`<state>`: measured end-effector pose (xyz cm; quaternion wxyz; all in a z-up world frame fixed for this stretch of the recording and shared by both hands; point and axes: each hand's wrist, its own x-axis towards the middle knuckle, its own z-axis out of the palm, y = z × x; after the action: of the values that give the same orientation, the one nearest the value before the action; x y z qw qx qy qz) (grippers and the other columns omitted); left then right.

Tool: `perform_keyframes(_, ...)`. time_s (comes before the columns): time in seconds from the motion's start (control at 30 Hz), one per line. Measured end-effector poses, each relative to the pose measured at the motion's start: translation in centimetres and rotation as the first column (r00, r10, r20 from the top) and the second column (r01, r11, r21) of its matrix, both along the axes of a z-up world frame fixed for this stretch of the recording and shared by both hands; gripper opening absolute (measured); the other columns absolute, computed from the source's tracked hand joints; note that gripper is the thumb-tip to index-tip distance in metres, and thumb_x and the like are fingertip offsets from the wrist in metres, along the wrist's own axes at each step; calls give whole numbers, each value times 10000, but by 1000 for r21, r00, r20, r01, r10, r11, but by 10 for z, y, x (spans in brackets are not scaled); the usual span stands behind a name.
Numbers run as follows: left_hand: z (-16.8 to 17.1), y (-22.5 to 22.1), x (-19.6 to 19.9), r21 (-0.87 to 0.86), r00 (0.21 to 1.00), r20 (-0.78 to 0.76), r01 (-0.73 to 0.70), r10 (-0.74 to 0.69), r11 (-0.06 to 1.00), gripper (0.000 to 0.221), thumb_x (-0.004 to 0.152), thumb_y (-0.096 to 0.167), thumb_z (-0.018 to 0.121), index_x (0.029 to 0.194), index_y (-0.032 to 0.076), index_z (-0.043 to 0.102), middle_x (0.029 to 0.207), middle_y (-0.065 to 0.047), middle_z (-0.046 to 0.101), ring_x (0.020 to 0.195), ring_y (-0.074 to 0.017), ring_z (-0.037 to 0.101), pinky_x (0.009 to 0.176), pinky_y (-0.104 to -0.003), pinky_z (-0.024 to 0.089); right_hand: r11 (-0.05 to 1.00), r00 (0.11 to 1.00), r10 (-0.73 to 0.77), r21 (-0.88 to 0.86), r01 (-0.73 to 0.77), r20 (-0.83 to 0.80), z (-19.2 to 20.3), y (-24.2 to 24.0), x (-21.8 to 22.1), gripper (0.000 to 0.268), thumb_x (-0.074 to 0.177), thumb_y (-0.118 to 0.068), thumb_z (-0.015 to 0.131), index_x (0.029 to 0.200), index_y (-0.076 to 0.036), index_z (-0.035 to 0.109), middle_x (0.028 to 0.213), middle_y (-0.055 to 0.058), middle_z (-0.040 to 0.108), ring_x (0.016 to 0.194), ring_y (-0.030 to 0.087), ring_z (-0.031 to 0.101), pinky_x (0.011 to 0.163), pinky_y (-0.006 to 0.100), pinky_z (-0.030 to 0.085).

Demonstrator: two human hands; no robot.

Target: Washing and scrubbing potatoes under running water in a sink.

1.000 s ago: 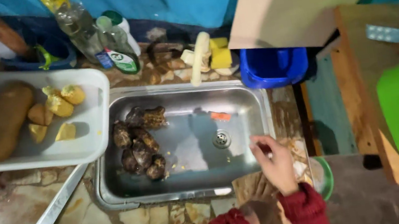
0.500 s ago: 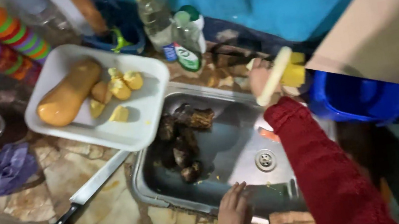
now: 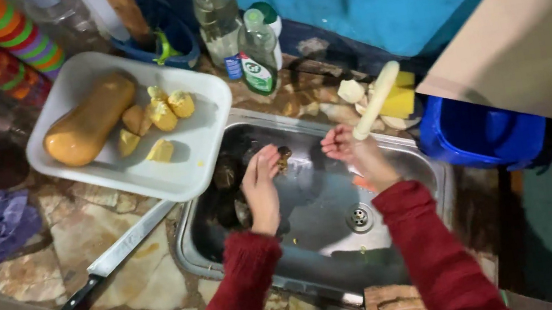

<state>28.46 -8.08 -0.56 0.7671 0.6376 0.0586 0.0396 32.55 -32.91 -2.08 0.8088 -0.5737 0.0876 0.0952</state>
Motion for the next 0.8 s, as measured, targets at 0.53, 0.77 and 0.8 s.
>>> perform_keyframes(0.53,-141,-139,31,-583,803,-522,-88,-289,808,566,1103,482,395,1227,12,685,1143,-83,690,1053,-224,618,976,-356,486,956,943,-276,-45,289,186,-126,54,-28,169,984,-21,454,899,-53,597,885,-5,566,861,129,514,823,248,429)
perform_keyframes(0.77,-50,-128,-6,-484,785,-488,120,-381,867,610,1069,505,317,1552,139,387,1635,-2,374,1497,-157,320,1222,-351,245,980,972,-198,-39,195,-128,-26,59,-34,327,1036,-287,443,1293,-119,557,1205,11,608,1081,127,552,910,264,443)
perform_keyframes(0.8,-61,-133,-6,-206,906,-263,282,-331,937,621,1092,476,275,1581,100,346,1673,-70,285,1536,-205,188,1236,-401,142,975,944,-198,49,218,-263,-20,59,-37,414,1034,-387,414,1349,-140,516,1278,37,623,1119,148,577,906,275,466)
